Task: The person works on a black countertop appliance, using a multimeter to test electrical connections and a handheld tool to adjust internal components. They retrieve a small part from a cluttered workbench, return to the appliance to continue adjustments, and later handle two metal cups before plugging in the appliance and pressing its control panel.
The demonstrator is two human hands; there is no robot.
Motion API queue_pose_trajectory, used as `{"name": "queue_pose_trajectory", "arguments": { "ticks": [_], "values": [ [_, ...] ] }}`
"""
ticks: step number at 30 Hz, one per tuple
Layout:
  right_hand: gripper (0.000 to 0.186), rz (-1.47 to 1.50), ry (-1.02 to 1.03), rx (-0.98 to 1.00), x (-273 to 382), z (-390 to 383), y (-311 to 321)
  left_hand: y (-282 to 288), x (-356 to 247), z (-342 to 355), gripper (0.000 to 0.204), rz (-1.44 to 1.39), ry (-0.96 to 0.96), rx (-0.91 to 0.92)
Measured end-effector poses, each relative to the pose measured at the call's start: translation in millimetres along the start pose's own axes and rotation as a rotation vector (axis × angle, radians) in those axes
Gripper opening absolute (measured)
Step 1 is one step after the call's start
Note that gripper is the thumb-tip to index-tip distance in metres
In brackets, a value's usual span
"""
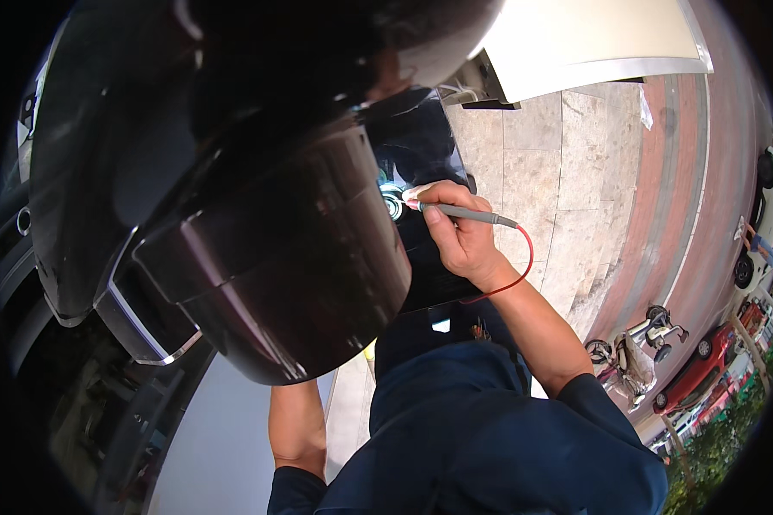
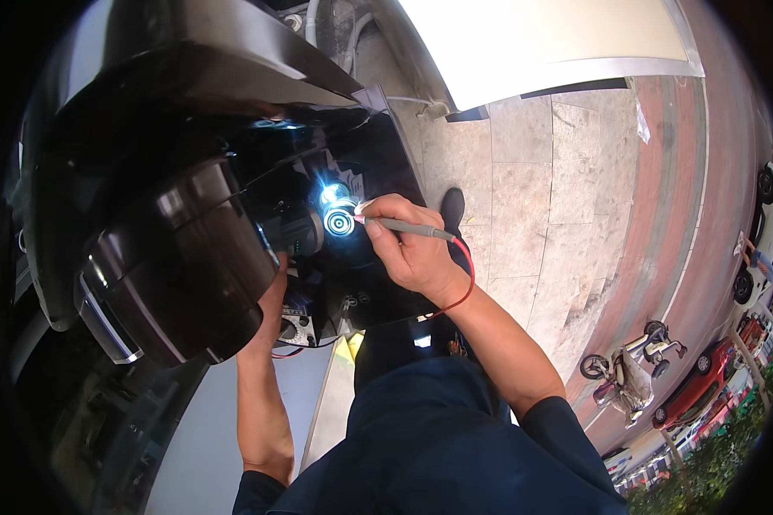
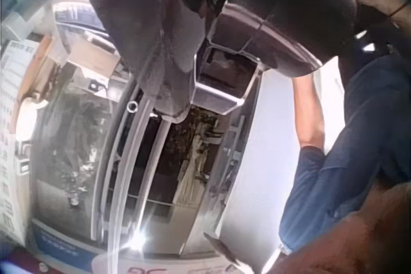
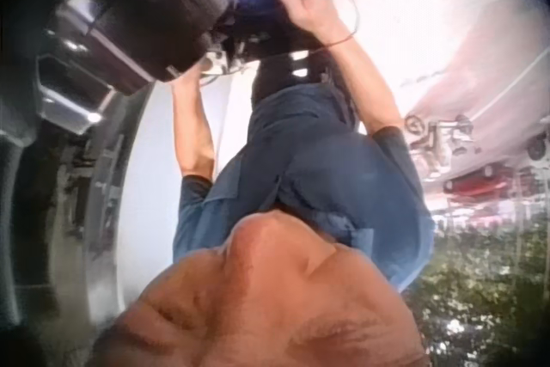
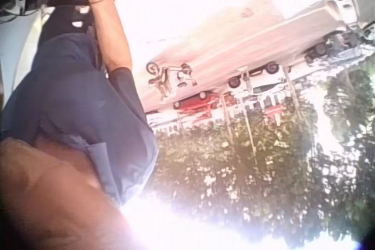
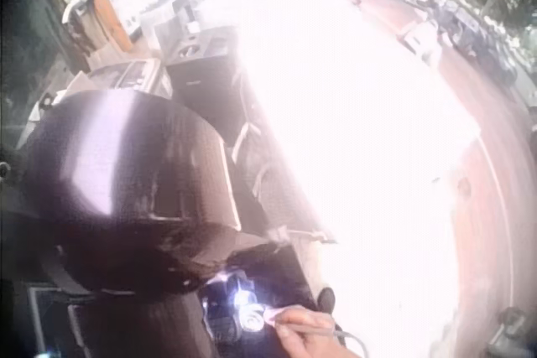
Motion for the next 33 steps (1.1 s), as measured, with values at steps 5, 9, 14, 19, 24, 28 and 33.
{"name": "queue_pose_trajectory", "arguments": {
  "ticks": [5,9,14,19,24,28,33],
  "values": [
    [0.011,-0.018,-0.008,0.058,2,2,3,7,-20,7,0.032,-0.95,0.602,-0.28],
    [0.012,-0.034,-0.053,0.083,1,0,7,3,-17,5,0.034,-1.041,0.629,-0.218],
    [0.012,-0.047,-0.027,0.084,4,1,7,11,-18,13,0.031,-1.031,0.583,-0.206],
    [0.009,-0.02,0.024,-0.002,2,4,1,20,-18,16,0.029,-0.962,0.568,-0.08],
    [0.009,-0.076,-0.006,0.031,8,5,1,9,-6,11,0.027,-1.094,0.468,-0.275],
    [0.013,-0.01,-0.128,0.035,1,-3,-5,6,1,4,0.029,-1.215,0.432,-0.359],
    [0.016,-0.048,-0.117,0.03,-3,-11,-6,0,4,1,0.035,-1.355,0.347,-0.438]
  ]
}}
Point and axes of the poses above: each hand's wrist, its own z-axis towards the middle knuckle, its own y-axis out of the back of the hand, x = y × z, the point moved 1 cm from there along z, towards the middle knuckle, and after that the axes turned 3 degrees about y, right-handed, at the moved point
